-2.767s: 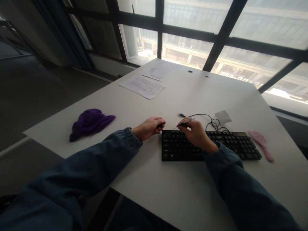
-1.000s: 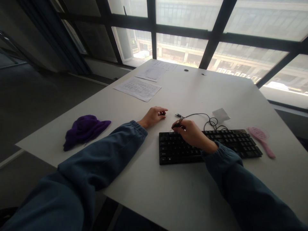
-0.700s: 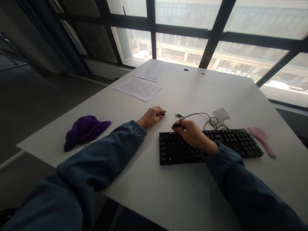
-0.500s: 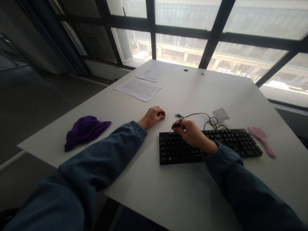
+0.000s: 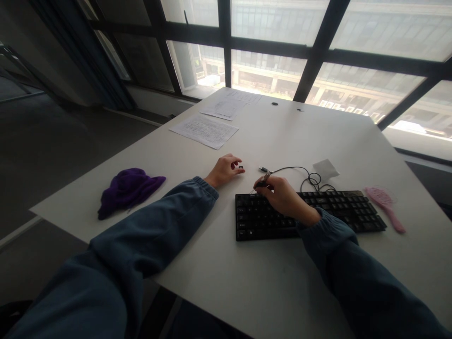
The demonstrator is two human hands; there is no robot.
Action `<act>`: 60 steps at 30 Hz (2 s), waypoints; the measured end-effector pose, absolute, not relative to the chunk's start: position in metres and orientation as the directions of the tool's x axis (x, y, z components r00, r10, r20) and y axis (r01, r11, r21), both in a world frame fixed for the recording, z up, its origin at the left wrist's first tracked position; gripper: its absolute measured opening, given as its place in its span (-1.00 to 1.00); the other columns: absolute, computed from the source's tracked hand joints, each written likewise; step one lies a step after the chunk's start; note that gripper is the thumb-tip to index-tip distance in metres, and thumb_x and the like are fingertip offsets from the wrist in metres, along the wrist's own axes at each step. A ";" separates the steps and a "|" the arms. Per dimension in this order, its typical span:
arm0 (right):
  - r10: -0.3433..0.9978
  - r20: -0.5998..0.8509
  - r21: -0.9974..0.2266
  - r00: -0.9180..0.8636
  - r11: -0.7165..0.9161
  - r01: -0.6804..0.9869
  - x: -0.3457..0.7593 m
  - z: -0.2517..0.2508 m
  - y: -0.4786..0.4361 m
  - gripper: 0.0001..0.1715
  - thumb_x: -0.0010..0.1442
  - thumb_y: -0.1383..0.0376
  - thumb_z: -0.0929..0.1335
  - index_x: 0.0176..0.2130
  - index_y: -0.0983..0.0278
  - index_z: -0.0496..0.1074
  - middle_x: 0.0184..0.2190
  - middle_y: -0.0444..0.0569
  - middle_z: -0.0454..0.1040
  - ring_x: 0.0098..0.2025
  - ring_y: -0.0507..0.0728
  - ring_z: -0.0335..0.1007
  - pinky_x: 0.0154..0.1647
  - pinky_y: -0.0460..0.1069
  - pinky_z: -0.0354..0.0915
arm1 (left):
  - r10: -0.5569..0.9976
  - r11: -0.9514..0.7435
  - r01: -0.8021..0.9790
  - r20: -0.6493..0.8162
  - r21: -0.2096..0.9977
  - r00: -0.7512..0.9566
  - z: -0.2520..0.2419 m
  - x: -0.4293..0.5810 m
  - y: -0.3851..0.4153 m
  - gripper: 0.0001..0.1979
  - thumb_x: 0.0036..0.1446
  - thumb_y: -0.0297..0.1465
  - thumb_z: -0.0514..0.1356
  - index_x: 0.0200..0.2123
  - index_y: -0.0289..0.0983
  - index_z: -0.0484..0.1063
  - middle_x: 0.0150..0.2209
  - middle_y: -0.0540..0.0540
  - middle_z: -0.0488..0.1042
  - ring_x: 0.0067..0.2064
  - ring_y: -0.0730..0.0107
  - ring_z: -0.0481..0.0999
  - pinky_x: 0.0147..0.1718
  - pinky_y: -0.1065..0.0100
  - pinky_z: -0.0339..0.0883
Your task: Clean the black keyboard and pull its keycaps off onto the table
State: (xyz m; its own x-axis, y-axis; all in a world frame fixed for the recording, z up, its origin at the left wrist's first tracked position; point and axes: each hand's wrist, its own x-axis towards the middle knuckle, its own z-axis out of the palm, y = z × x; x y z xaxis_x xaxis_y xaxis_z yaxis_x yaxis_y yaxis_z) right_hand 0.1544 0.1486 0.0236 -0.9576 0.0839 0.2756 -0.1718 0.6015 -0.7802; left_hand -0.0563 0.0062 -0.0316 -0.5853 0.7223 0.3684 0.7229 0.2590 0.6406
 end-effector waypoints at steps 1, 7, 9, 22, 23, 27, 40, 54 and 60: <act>0.081 0.277 -0.781 -0.958 0.600 -0.175 0.155 0.024 0.148 -0.89 0.21 0.38 0.37 -0.30 0.26 0.55 -0.33 -0.06 0.60 -0.31 0.11 0.48 -0.21 0.02 0.36 | 0.709 0.265 0.713 0.370 0.649 -0.600 -0.031 -0.056 0.005 -0.67 0.03 -0.29 0.41 -0.15 -0.32 0.57 -0.29 -0.08 0.48 -0.38 0.43 0.45 -0.30 0.33 0.44; 0.059 0.286 -0.765 -0.956 0.616 -0.191 0.156 0.023 0.147 -0.88 0.24 0.39 0.37 -0.27 0.26 0.55 -0.33 -0.07 0.59 -0.31 0.10 0.48 -0.19 0.01 0.36 | 0.653 0.225 0.757 0.482 0.613 -0.584 -0.021 -0.027 -0.002 -0.76 0.22 -0.39 0.21 -0.07 -0.29 0.54 -0.14 -0.14 0.51 -0.21 0.36 0.51 -0.25 0.33 0.47; 0.053 0.291 -0.762 -0.955 0.617 -0.198 0.156 0.023 0.145 -0.88 0.24 0.39 0.37 -0.27 0.26 0.55 -0.33 -0.07 0.59 -0.31 0.09 0.48 -0.19 0.01 0.36 | 0.682 0.180 0.756 0.474 0.629 -0.557 -0.016 -0.013 -0.002 -0.78 0.25 -0.42 0.15 -0.10 -0.29 0.55 -0.14 -0.14 0.54 -0.19 0.35 0.53 -0.23 0.33 0.48; 0.602 0.182 -0.916 -0.777 0.392 0.090 0.176 0.037 0.280 -0.77 0.07 0.17 0.52 -0.32 0.29 0.59 -0.28 0.04 0.62 -0.17 0.19 0.53 -0.03 0.10 0.40 | 0.939 0.323 0.814 -0.060 0.484 -0.337 -0.004 -0.013 0.099 -0.35 0.32 -0.08 0.04 0.31 -0.38 0.19 0.40 -0.37 0.12 0.43 0.00 0.07 0.36 0.07 0.00; 0.653 0.097 -0.938 -0.752 0.312 0.150 0.179 0.034 0.300 -0.76 0.05 0.18 0.54 -0.32 0.29 0.59 -0.29 0.04 0.62 -0.18 0.18 0.52 -0.04 0.09 0.41 | 0.947 0.314 0.827 -0.092 0.466 -0.307 -0.005 -0.010 0.110 -0.31 0.32 -0.05 0.02 0.34 -0.39 0.16 0.41 -0.38 0.07 0.45 -0.01 0.02 0.36 0.06 -0.03; 0.737 -0.143 -0.967 -0.660 0.039 0.254 0.197 0.023 0.356 -0.74 0.00 0.24 0.58 -0.34 0.31 0.55 -0.22 0.07 0.59 -0.19 0.14 0.50 -0.14 0.03 0.47 | 0.981 0.170 0.884 -0.163 0.436 -0.108 -0.002 0.009 0.151 -0.25 0.32 0.00 -0.04 0.39 -0.35 0.05 0.45 -0.31 -0.02 0.47 0.03 -0.08 0.40 0.09 -0.16; 0.898 -0.213 -0.970 -0.384 -0.148 0.191 0.241 0.016 0.377 -0.73 0.04 0.30 0.56 -0.33 0.28 0.43 -0.29 0.04 0.53 -0.30 0.06 0.50 -0.30 -0.07 0.48 | 0.956 -0.119 0.850 -0.173 0.513 0.238 0.003 0.092 0.214 -0.15 0.29 0.09 -0.10 0.44 -0.36 -0.08 0.45 -0.28 -0.01 0.48 0.16 -0.09 0.42 0.02 -0.36; 0.818 0.113 -0.990 -0.564 0.139 0.002 0.251 0.085 0.312 -0.73 0.06 0.12 0.53 -0.30 0.23 0.55 -0.27 0.01 0.56 -0.24 0.11 0.51 -0.25 -0.02 0.46 | 0.974 -0.222 0.831 0.072 0.511 0.216 0.062 0.042 0.158 -0.41 0.31 -0.12 0.09 0.33 -0.20 0.25 0.36 -0.17 0.22 0.35 0.13 0.24 0.32 0.15 0.08; 0.684 0.164 -0.980 -0.711 0.195 -0.038 0.233 0.081 0.245 -0.57 -0.03 0.00 0.57 -0.31 0.27 0.56 -0.28 0.05 0.60 -0.31 0.13 0.52 -0.34 0.00 0.44 | 0.913 0.276 0.879 0.180 0.389 -0.366 0.036 -0.068 0.048 -0.46 0.03 -0.15 0.36 0.03 -0.33 0.51 -0.08 -0.26 0.54 -0.08 0.10 0.52 -0.04 0.17 0.39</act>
